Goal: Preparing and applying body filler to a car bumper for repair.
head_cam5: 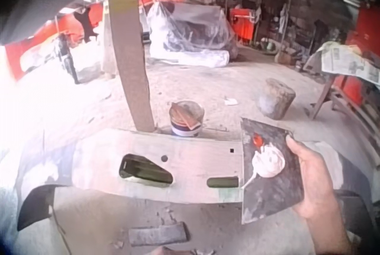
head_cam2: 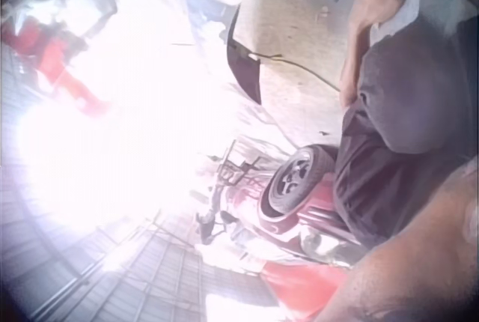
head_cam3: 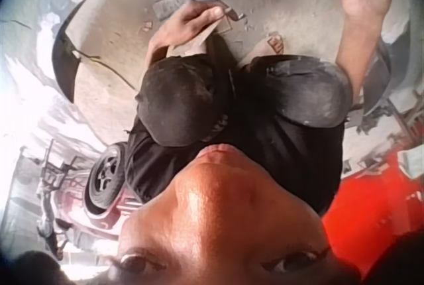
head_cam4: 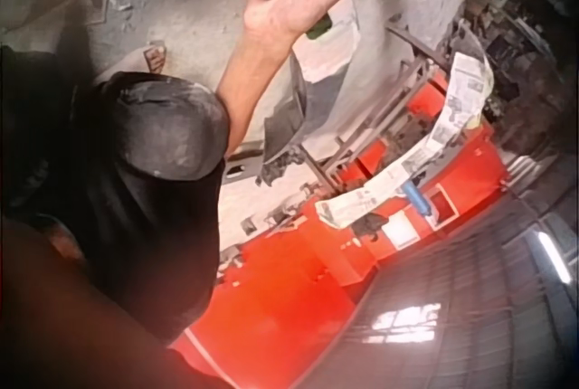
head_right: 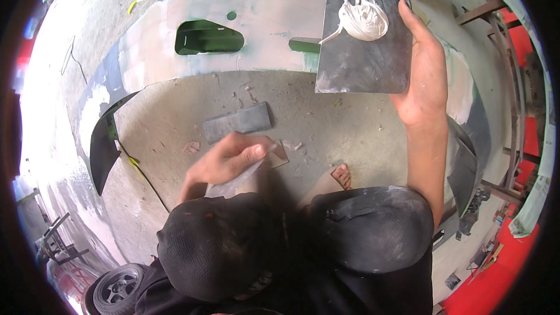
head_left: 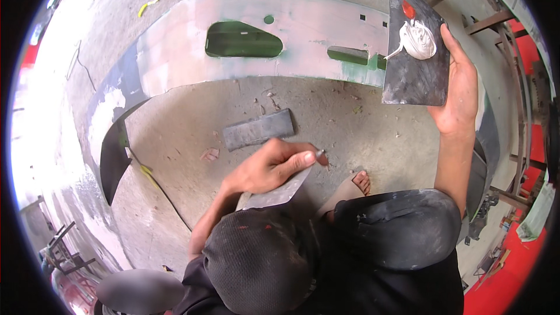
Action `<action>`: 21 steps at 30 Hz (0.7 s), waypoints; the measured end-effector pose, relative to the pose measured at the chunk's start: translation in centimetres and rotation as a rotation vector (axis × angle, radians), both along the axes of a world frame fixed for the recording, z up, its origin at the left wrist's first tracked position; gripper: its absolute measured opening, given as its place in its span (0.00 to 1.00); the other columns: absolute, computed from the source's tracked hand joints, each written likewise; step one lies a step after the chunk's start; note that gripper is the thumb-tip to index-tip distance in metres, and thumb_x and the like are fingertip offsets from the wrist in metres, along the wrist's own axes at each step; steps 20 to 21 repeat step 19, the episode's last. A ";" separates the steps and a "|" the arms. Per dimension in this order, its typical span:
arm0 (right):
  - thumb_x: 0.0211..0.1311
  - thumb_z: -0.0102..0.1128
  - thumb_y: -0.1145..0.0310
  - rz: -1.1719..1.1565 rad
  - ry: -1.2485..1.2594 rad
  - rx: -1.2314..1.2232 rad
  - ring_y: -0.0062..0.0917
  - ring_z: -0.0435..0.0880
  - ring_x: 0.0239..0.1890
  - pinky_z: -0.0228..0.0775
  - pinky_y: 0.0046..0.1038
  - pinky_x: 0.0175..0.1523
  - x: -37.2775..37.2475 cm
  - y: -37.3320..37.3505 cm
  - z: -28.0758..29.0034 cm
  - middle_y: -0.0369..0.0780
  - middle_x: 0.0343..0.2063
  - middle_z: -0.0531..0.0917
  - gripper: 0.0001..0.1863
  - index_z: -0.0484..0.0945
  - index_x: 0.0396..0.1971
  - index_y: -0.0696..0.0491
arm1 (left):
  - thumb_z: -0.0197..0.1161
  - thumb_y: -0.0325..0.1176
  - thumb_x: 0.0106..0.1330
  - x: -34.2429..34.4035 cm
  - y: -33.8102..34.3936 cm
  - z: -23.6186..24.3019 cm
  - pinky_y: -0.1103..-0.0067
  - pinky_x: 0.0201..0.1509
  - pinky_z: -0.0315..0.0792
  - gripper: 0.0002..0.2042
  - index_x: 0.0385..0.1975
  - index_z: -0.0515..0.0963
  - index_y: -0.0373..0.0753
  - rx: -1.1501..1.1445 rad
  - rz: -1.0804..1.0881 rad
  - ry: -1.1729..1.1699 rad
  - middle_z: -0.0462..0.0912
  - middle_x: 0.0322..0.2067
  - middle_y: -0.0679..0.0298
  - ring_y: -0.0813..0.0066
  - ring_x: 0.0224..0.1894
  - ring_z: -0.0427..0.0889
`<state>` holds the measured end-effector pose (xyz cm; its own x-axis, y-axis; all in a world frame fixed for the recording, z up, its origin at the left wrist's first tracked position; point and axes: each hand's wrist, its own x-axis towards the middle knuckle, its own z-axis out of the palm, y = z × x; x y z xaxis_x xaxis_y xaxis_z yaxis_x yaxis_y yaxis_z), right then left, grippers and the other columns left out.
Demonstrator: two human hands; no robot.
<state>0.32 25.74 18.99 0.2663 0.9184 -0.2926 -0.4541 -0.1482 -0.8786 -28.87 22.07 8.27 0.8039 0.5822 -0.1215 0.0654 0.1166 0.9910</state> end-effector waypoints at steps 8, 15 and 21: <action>0.72 0.50 0.58 0.002 0.054 -0.016 0.25 0.84 0.46 0.74 0.30 0.55 0.6 -0.2 -0.8 0.38 0.46 0.84 0.19 0.74 0.52 0.57 | 0.50 0.44 0.76 -1.2 7.2 2.7 0.85 0.18 0.58 0.20 0.30 0.81 0.35 -0.054 0.470 0.019 0.71 0.17 0.69 0.86 0.16 0.65; 0.72 0.49 0.58 -0.022 0.029 0.058 0.26 0.84 0.46 0.74 0.30 0.56 0.9 -0.4 0.7 0.39 0.46 0.83 0.20 0.74 0.53 0.57 | 0.50 0.37 0.75 1.4 12.5 2.5 0.84 0.13 0.49 0.14 0.28 0.72 0.36 -0.361 0.439 -0.509 0.62 0.12 0.71 0.84 0.09 0.55; 0.69 0.53 0.52 -0.040 0.022 -0.029 0.26 0.84 0.48 0.74 0.29 0.59 0.2 -0.1 0.1 0.40 0.48 0.83 0.25 0.73 0.54 0.58 | 0.58 0.44 0.70 3.5 15.0 0.1 0.81 0.13 0.54 0.16 0.27 0.72 0.36 -0.366 0.761 -0.187 0.63 0.11 0.69 0.81 0.10 0.61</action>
